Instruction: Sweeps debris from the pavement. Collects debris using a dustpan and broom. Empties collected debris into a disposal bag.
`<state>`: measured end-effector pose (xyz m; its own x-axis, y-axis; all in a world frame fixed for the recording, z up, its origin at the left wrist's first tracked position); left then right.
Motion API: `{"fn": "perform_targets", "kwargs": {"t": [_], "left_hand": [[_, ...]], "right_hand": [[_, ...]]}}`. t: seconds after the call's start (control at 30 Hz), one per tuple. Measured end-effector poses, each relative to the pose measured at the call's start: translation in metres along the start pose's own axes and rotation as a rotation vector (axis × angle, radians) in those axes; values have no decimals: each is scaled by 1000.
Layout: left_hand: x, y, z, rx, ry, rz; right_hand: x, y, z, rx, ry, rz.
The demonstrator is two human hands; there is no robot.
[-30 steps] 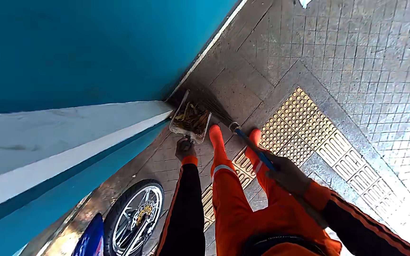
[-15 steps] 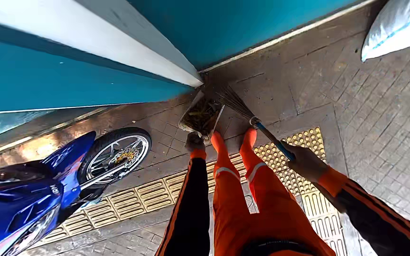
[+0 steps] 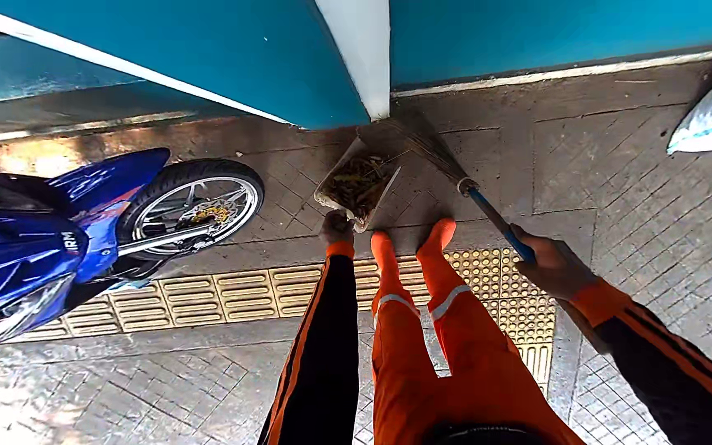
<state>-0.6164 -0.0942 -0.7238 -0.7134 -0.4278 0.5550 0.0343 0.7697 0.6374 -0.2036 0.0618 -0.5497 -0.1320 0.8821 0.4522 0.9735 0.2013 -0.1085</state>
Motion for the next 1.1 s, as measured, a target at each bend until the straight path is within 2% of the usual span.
{"fn": "perform_targets", "kwargs": {"t": [0.03,0.1,0.17,0.23,0.3,0.43,0.5,0.57,0.63,0.7,0.8,0.9,0.97,1.03,1.1], "left_hand": [[-1,3,1,48,-25,17],[-7,12,-3,349,-257,119],[0,6,6,3,-17,18],[5,-2,7,-29,-21,1],[14,-6,13,-8,-33,-6],[35,-13,9,-30,-75,-25],[45,-13,7,-39,-133,44],[51,-22,7,-56,-171,68],[51,-33,10,-62,-183,78],[46,-43,13,-56,-174,106],[45,-51,16,-42,-161,110],[62,-52,11,-57,-145,39],[76,-57,4,-38,-121,1],[90,-66,-7,-5,-80,-21],[101,-74,-18,46,-32,-34]], "right_hand": [[-7,-13,14,-13,-51,-54],[-40,-48,39,24,-178,-143],[-81,-82,33,90,-318,-219],[-109,-93,-4,98,-414,-218],[-110,-81,-45,92,-399,-146],[-78,-8,-109,-54,-135,82],[-69,20,-105,-173,-51,157],[-75,22,-66,-253,-43,220],[-100,-9,-14,-249,-94,237],[-133,-63,8,-171,-214,155],[-158,-110,-35,-72,-300,59],[-138,-100,-96,-27,-243,24],[-113,-91,-117,6,-173,-57],[-84,-91,-108,18,-151,-163],[-56,-104,-71,14,-136,-251]]}}
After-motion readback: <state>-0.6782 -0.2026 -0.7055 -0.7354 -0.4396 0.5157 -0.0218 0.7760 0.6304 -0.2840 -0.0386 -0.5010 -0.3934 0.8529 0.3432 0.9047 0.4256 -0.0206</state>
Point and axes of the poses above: each hand's wrist, its own z-axis towards the middle knuckle, its own x-axis out of the back of the hand, y = z × x, the point moved 10 cm from there along z, towards the middle knuckle, and after that the axes turned 15 degrees about -z, right-handed, at the moved point
